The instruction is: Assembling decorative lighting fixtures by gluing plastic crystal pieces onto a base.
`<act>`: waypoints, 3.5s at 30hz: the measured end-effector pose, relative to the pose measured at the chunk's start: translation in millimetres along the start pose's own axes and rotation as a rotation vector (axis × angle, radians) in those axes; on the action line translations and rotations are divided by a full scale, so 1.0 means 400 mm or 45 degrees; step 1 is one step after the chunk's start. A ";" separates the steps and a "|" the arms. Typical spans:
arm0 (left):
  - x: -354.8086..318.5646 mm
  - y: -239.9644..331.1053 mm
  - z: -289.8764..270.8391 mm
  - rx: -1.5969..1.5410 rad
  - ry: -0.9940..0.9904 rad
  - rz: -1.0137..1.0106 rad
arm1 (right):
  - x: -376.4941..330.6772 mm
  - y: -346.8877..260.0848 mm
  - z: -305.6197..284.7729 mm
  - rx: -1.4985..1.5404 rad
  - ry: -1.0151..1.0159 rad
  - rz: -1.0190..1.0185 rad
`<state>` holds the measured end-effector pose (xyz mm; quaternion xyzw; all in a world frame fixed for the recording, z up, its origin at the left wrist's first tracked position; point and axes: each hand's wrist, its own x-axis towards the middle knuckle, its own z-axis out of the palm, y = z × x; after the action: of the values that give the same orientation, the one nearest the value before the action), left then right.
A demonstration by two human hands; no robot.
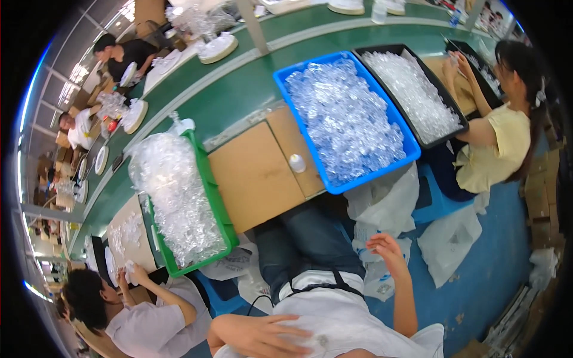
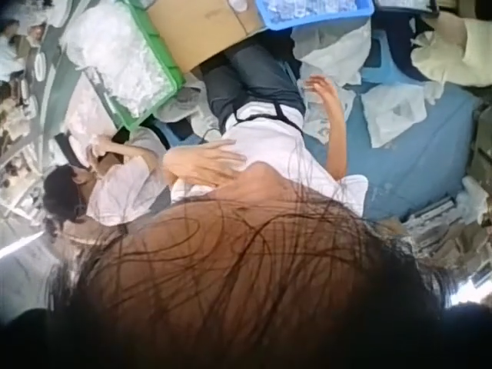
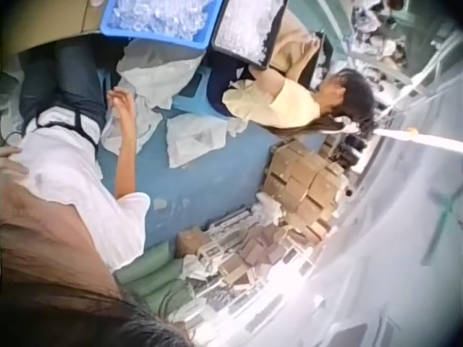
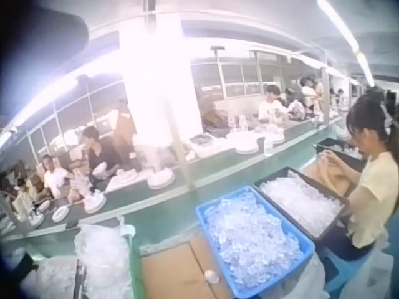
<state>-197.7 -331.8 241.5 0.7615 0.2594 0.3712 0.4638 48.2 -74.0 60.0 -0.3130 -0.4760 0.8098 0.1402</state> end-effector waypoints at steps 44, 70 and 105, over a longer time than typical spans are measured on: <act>-0.321 -0.045 0.094 0.053 1.657 0.151 | 1.389 -0.281 0.981 -1.986 0.063 -0.767; -0.505 -0.178 -0.135 1.692 1.949 -1.755 | 0.739 -0.512 0.697 -2.270 -0.841 -1.086; -0.198 -0.689 -0.259 1.366 1.757 -1.630 | 0.557 -0.176 0.661 -0.252 -0.113 -0.176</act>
<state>-341.9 -217.1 -1.5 0.2154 0.9424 0.2467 -0.0681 -296.4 -102.0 130.0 -0.2558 -0.5799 0.7602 0.1429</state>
